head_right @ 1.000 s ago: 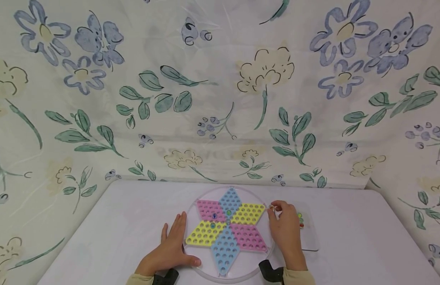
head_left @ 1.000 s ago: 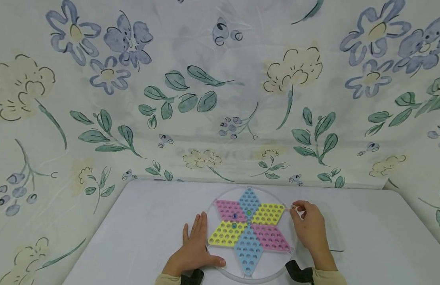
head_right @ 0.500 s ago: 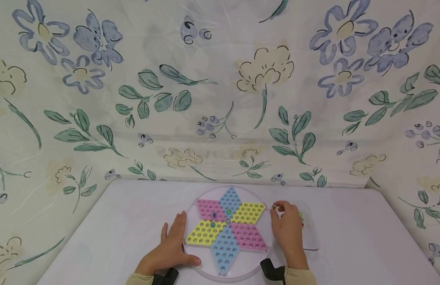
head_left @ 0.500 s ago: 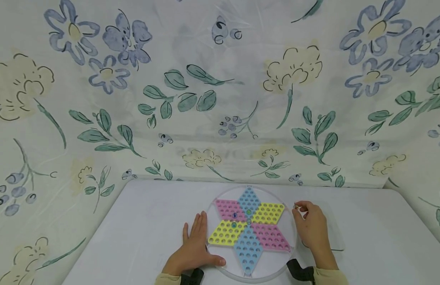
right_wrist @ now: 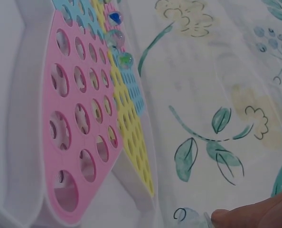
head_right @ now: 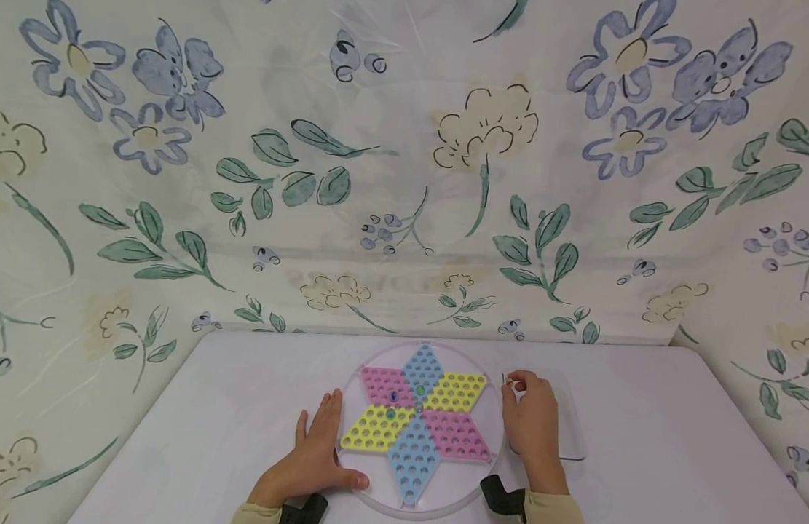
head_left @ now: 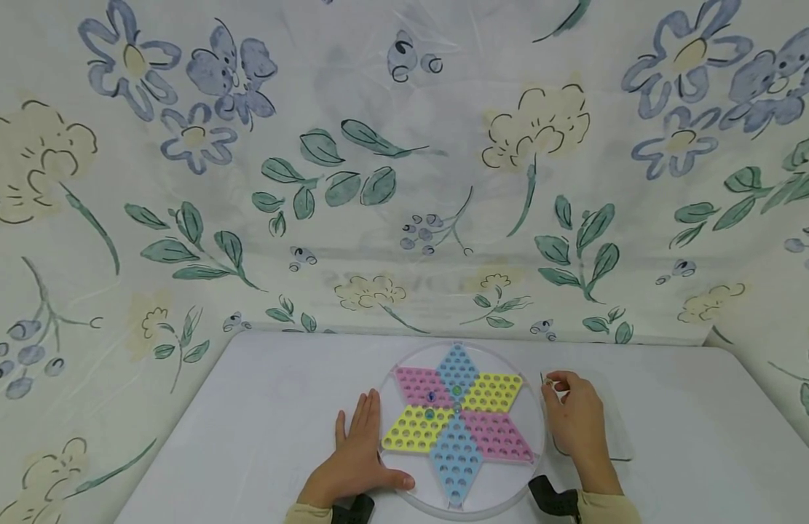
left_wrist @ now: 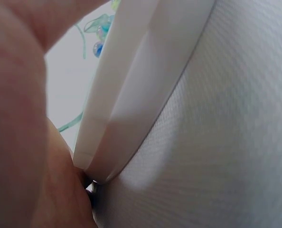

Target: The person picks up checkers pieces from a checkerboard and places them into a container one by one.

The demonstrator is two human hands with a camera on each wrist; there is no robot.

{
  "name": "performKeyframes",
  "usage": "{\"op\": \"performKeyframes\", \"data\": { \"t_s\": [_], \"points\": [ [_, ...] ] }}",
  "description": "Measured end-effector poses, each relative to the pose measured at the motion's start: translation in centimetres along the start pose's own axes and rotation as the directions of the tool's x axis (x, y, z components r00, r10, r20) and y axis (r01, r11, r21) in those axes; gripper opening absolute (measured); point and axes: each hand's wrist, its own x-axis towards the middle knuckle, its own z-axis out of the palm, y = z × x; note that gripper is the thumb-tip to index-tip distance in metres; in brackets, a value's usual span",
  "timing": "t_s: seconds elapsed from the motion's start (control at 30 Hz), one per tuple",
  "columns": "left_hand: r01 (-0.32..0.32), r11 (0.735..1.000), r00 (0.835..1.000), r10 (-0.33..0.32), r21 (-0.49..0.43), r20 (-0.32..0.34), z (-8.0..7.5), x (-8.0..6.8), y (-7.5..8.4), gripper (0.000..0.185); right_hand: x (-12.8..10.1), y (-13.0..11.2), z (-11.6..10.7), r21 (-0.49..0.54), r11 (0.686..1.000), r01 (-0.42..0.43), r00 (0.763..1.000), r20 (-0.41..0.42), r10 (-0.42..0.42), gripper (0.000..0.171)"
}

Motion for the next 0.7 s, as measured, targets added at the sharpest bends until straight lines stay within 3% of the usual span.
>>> {"op": "performKeyframes", "data": {
  "t_s": [0.7],
  "points": [
    [0.001,1.0,1.0,-0.001,-0.008,-0.001,0.08,0.11,-0.23,0.148,0.12,0.49,0.11,-0.022,1.0,0.004,1.0,-0.002,-0.004,0.028]
  ]
}}
